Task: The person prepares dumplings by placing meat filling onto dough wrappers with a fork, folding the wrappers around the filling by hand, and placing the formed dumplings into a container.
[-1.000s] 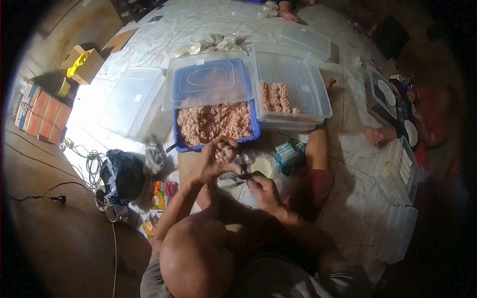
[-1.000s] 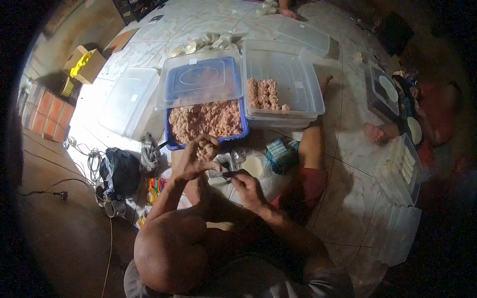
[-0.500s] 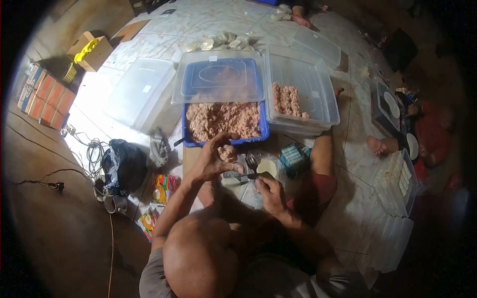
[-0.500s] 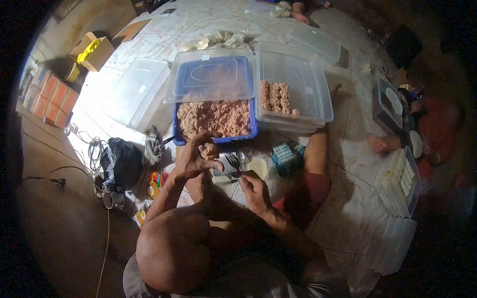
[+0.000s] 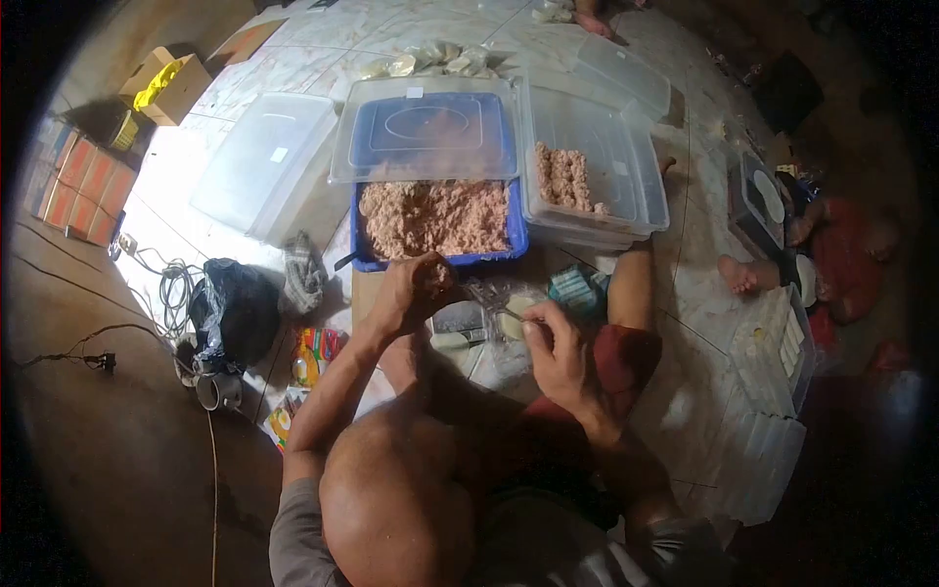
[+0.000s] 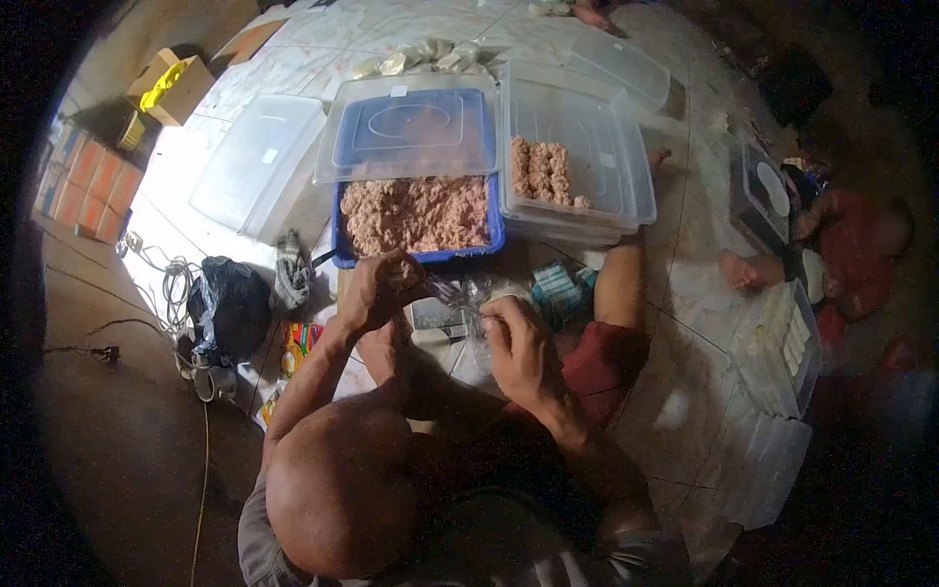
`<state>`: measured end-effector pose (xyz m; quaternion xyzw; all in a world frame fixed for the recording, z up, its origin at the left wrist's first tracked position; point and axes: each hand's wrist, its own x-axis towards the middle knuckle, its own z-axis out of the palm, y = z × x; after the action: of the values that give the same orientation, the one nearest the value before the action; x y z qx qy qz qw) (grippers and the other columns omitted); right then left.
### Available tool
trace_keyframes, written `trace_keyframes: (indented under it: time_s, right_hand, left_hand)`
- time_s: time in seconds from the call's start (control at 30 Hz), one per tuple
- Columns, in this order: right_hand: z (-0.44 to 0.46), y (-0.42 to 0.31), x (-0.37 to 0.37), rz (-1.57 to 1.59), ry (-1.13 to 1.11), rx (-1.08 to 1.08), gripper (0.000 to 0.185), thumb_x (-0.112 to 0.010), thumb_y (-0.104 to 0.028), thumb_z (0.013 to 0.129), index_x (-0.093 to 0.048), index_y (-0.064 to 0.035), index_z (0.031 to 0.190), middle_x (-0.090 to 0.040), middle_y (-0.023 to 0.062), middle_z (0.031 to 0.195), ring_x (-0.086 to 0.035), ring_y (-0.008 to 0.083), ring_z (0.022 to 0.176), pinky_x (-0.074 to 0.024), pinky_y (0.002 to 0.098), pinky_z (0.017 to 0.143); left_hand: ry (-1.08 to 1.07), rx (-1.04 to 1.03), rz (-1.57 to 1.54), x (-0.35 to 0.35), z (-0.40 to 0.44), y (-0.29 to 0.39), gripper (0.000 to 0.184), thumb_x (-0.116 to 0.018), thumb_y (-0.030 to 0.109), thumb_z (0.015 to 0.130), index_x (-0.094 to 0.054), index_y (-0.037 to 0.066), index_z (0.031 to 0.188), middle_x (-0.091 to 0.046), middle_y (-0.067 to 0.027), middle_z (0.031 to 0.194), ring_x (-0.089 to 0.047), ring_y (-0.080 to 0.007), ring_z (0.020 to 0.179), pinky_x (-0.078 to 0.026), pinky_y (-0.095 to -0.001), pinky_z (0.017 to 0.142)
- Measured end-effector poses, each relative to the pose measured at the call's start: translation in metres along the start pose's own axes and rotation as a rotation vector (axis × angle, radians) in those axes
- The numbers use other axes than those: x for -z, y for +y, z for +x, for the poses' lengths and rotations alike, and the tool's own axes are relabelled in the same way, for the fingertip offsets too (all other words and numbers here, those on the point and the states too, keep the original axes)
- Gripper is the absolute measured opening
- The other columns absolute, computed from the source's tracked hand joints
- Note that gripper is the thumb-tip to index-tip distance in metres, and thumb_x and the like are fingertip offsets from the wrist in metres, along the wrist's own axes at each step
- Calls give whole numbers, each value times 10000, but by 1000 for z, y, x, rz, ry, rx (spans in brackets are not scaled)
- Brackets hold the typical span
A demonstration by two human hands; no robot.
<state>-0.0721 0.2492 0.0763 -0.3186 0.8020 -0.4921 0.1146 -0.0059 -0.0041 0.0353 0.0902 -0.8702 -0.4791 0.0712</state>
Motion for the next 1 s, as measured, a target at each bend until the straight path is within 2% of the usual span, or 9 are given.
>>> trace_keyframes:
  time_s: [0.2,0.33,0.43,0.53,0.63,0.77,0.8,0.9,1.0]
  right_hand:
    - [15,-3,-17,-65,-18,143,105,-572,-71,951,-620,13,993,-647,193,922,-647,374,862,-500,430,742]
    - [21,-6,-24,14,18,65,113,-572,-90,967,-623,7,992,-651,190,898,-656,377,821,-504,422,717]
    - [43,3,-23,57,185,95,118,-578,-119,991,-615,-7,994,-653,124,849,-647,264,730,-495,365,646]
    - [54,65,-50,806,-92,-403,52,-564,-90,1018,-576,-47,1045,-572,7,822,-481,82,616,-406,237,542]
    - [23,125,-73,766,32,-687,144,-619,-197,1005,-590,-81,1084,-587,13,896,-531,76,684,-422,258,549]
    - [13,65,-33,259,-25,-339,111,-574,-103,981,-596,-14,1045,-618,62,911,-592,142,776,-476,316,632]
    - [17,30,-22,72,32,-53,111,-569,-67,955,-585,5,1038,-614,123,899,-622,234,792,-485,365,670]
    - [17,-1,-12,-288,-61,251,101,-559,-30,928,-589,2,1019,-591,176,893,-626,335,808,-487,409,710]
    - [20,-15,10,-193,-89,174,80,-575,-19,914,-609,8,981,-589,183,886,-612,341,830,-484,398,732]
  left_hand:
    - [81,-138,243,-23,5,-23,280,-801,226,783,-626,38,895,-641,-159,794,-570,-346,664,-472,-362,617]
    - [129,-35,155,-29,-6,-25,329,-840,238,774,-613,27,885,-650,-144,810,-583,-263,660,-461,-367,613]
    - [-58,54,48,-25,-12,-31,400,-875,270,770,-628,15,954,-626,-77,817,-556,-193,698,-463,-335,649]
    - [-100,6,-370,-11,-23,-11,514,-943,240,699,-634,23,1049,-601,2,850,-508,-95,801,-472,-289,761]
    - [33,-20,-448,-14,-24,-5,518,-935,227,712,-623,24,1074,-597,-6,877,-520,-99,825,-477,-286,781]
    - [-99,108,-536,-18,-18,-15,487,-904,176,736,-617,16,1095,-642,-36,940,-578,-126,875,-506,-326,788]
    - [-102,107,-534,-16,-14,-16,487,-904,176,736,-617,16,1095,-642,-36,940,-578,-126,875,-506,-326,788]
    - [-55,-156,-84,-17,-6,-11,389,-778,146,746,-638,-14,1072,-676,-152,888,-649,-288,802,-519,-368,727]
    - [58,-194,-41,-25,1,-19,371,-815,222,763,-662,-8,1010,-652,-194,830,-636,-339,750,-511,-379,710]
